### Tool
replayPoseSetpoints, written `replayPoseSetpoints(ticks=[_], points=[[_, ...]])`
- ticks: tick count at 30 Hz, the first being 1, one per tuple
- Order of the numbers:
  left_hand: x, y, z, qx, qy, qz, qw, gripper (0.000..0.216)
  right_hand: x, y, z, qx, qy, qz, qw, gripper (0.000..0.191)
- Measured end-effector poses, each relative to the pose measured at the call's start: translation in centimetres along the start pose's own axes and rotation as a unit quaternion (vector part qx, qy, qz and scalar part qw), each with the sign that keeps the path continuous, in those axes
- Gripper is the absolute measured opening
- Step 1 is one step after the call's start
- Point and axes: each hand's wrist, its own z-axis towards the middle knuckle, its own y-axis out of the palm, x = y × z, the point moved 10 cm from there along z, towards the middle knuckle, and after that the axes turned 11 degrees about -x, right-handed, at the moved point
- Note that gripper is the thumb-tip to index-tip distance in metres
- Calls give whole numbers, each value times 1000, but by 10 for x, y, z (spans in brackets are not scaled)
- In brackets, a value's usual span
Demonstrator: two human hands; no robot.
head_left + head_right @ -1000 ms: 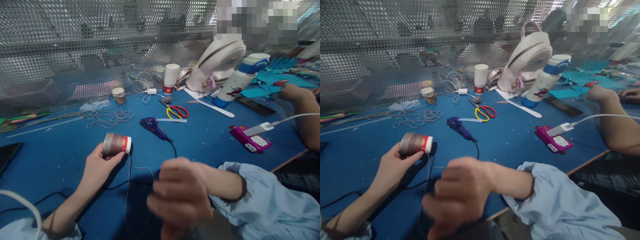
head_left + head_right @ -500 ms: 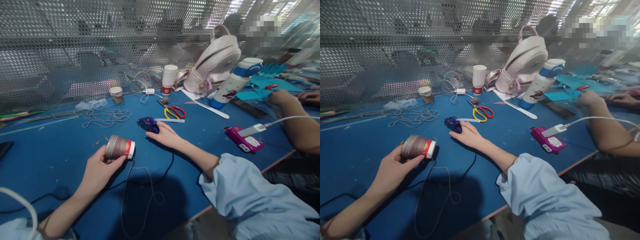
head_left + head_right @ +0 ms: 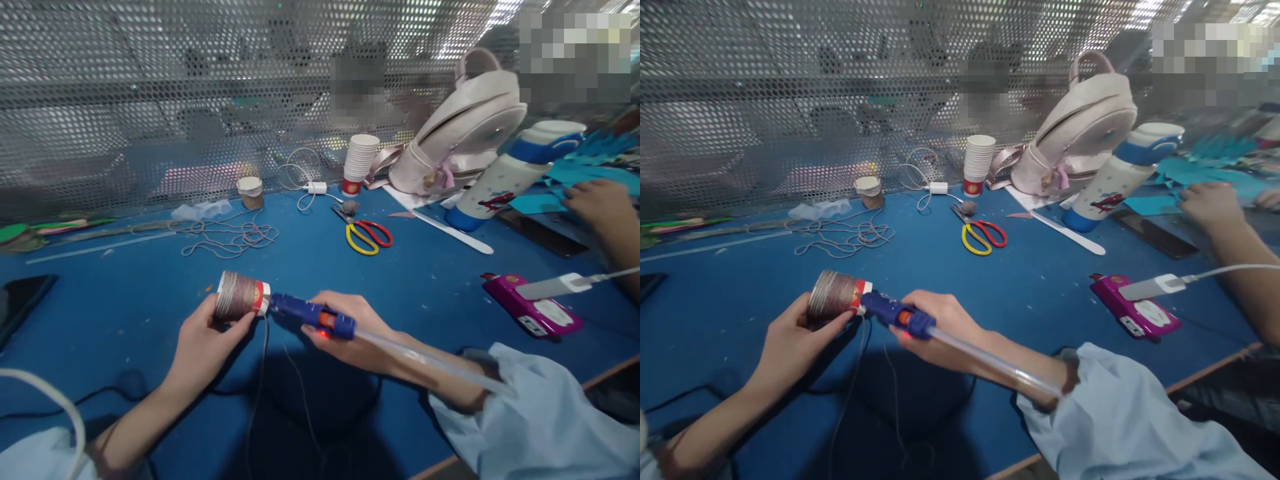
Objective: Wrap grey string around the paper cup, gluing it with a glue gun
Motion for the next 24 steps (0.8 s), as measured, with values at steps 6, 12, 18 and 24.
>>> replayPoseSetpoints(ticks=[6, 12, 18, 24], points=[[-5, 6, 1, -18, -10, 18, 1000, 23, -11, 11, -1, -12, -71, -61, 996, 12], [-2, 10, 1, -32, -10, 16, 999, 21, -9, 14, -1, -6, -68, -81, 994, 15], [4, 12, 1, -41, 8, -6, 999, 19, -18, 17, -4, -6, -105, -109, 988, 13], [3, 12, 0, -41, 20, -12, 999, 19, -14, 14, -4, 7, -82, -126, 989, 13]])
